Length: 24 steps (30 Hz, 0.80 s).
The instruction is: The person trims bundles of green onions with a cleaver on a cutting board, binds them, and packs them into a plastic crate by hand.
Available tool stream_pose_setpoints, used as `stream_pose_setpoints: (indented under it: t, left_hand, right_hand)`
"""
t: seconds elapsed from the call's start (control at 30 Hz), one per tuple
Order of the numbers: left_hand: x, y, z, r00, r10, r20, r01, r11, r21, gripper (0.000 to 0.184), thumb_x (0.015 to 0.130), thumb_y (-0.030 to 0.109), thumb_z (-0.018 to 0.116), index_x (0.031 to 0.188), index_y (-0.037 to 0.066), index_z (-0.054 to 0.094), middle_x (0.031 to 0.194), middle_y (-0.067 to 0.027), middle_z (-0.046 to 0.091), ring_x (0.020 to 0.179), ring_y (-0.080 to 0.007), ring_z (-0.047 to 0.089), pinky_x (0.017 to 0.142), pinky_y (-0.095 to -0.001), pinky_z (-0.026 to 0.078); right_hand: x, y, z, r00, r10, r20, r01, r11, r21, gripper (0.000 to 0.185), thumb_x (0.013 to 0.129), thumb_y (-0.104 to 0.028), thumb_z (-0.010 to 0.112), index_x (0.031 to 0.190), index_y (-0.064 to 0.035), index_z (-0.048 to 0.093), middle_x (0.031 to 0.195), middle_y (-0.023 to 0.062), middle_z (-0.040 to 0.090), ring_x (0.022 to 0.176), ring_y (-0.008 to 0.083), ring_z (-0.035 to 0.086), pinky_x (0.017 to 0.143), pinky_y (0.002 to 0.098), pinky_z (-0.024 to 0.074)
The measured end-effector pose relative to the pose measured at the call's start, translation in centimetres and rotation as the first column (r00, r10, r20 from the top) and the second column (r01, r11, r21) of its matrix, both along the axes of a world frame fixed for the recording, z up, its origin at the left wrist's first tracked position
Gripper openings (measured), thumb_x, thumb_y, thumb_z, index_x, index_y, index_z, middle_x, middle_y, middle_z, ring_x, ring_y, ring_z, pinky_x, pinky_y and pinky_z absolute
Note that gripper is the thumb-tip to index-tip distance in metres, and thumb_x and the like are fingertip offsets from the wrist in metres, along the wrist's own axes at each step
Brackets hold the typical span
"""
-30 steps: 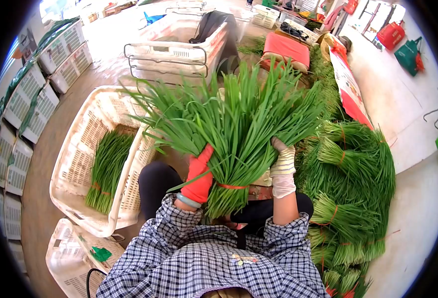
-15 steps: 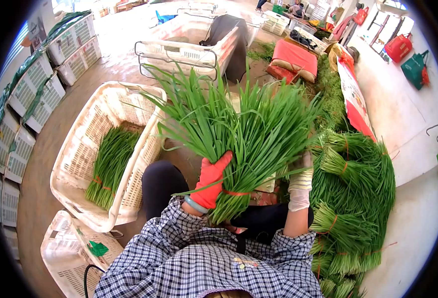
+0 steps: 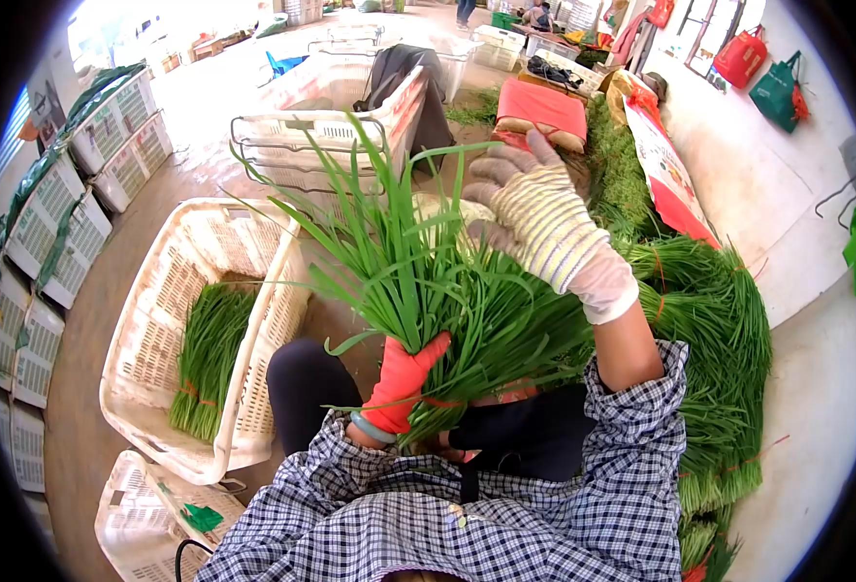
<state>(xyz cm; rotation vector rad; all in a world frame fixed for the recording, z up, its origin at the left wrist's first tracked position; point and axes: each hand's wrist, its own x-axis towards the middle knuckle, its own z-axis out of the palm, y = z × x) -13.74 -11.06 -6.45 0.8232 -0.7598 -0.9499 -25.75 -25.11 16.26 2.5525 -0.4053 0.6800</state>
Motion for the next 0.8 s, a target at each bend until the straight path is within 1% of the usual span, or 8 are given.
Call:
stream_pose_setpoints:
  t: [0.17, 0.37, 0.43, 0.5, 0.57, 0.63, 0.67, 0.8]
  left_hand:
    - [0.0, 0.0, -0.9, 0.998, -0.012, 0.056, 0.012, 1.000, 0.004, 0.038, 0.085, -0.002, 0.071, 0.121, 0.004, 0.061, 0.116, -0.0045, 0.067, 0.105, -0.0165, 0.062, 0.091, -0.0320, 0.050]
    - [0.1, -0.4, -0.8, 1.000, 0.014, -0.007, -0.014, 1.000, 0.026, 0.035, 0.085, 0.000, 0.070, 0.119, 0.001, 0.062, 0.111, -0.0058, 0.068, 0.099, -0.0175, 0.065, 0.088, -0.0320, 0.051]
    - [0.7, -0.6, -0.5, 0.997, -0.032, -0.066, 0.034, 0.999, 0.038, 0.035, 0.087, 0.000, 0.068, 0.121, 0.002, 0.062, 0.110, -0.0063, 0.069, 0.099, -0.0177, 0.065, 0.088, -0.0324, 0.052]
    - [0.9, -0.1, 2.1, 0.984, -0.043, -0.170, 0.046, 0.999, 0.014, 0.032, 0.091, 0.004, 0.065, 0.123, 0.002, 0.061, 0.110, -0.0087, 0.069, 0.098, -0.0201, 0.067, 0.087, -0.0348, 0.054]
    - [1.2, 0.9, 7.1, 0.902, -0.116, -0.416, 0.134, 0.991, 0.015, 0.030, 0.095, 0.010, 0.061, 0.123, 0.001, 0.060, 0.110, -0.0115, 0.069, 0.097, -0.0240, 0.068, 0.084, -0.0396, 0.058]
    - [2.5, 0.1, 6.9, 0.909, -0.076, -0.409, 0.102, 0.994, 0.042, 0.030, 0.098, 0.016, 0.057, 0.123, 0.001, 0.060, 0.111, -0.0137, 0.068, 0.097, -0.0273, 0.069, 0.081, -0.0438, 0.060]
    - [3.4, -0.2, 6.6, 0.886, -0.054, -0.461, 0.088, 0.995, 0.052, 0.031, 0.098, 0.017, 0.057, 0.125, 0.001, 0.058, 0.112, -0.0133, 0.067, 0.097, -0.0274, 0.069, 0.081, -0.0435, 0.060]
    - [3.5, -0.7, 9.9, 0.911, -0.004, -0.412, 0.009, 1.000, 0.011, 0.036, 0.098, 0.019, 0.057, 0.130, 0.003, 0.053, 0.123, -0.0098, 0.062, 0.106, -0.0246, 0.064, 0.088, -0.0386, 0.056]
  right_hand:
    - [1.0, -0.3, -0.2, 0.976, 0.016, -0.217, 0.011, 0.992, 0.122, 0.018, 0.073, -0.028, 0.073, 0.082, -0.0134, 0.066, 0.086, 0.0047, 0.063, 0.095, 0.0262, 0.060, 0.102, 0.0483, 0.0377]
    - [0.6, 0.0, -0.9, 0.974, 0.108, 0.201, -0.159, 0.953, 0.259, 0.008, 0.079, -0.011, 0.066, 0.078, -0.0075, 0.059, 0.085, 0.0054, 0.060, 0.089, 0.0269, 0.059, 0.098, 0.0445, 0.0403]
    - [-0.1, 2.1, 0.5, 0.711, -0.160, 0.685, -0.539, 0.503, 0.676, 0.013, 0.086, -0.014, 0.067, 0.080, -0.0044, 0.060, 0.094, 0.0070, 0.063, 0.092, 0.0211, 0.060, 0.093, 0.0428, 0.0434]
    - [-2.2, 2.6, 1.0, 0.820, -0.031, 0.571, -0.470, 0.533, 0.703, 0.030, 0.086, -0.023, 0.072, 0.106, -0.0032, 0.063, 0.115, 0.0128, 0.062, 0.107, 0.0217, 0.059, 0.095, 0.0415, 0.0447]
    - [-3.3, 7.1, 1.4, 0.835, 0.079, 0.545, -0.369, 0.816, 0.446, 0.068, 0.080, -0.029, 0.079, 0.137, -0.0053, 0.049, 0.132, 0.0166, 0.055, 0.123, 0.0279, 0.053, 0.104, 0.0402, 0.0410]
    - [-5.2, 8.6, -2.3, 0.896, 0.026, 0.444, -0.288, 0.795, 0.534, 0.092, 0.069, -0.028, 0.084, 0.143, 0.0000, 0.039, 0.142, 0.0239, 0.043, 0.129, 0.0428, 0.044, 0.108, 0.0439, 0.0377]
    - [-5.7, 9.5, -3.9, 0.926, -0.074, 0.370, -0.191, 0.753, 0.630, 0.097, 0.071, -0.031, 0.085, 0.148, -0.0036, 0.033, 0.141, 0.0196, 0.047, 0.135, 0.0328, 0.043, 0.112, 0.0418, 0.0348]
    - [-5.5, 9.0, -12.3, 0.931, -0.363, 0.026, 0.141, 0.427, 0.893, 0.121, 0.063, -0.038, 0.087, 0.149, 0.0097, 0.016, 0.135, 0.0330, 0.047, 0.127, 0.0439, 0.048, 0.107, 0.0403, 0.0400]
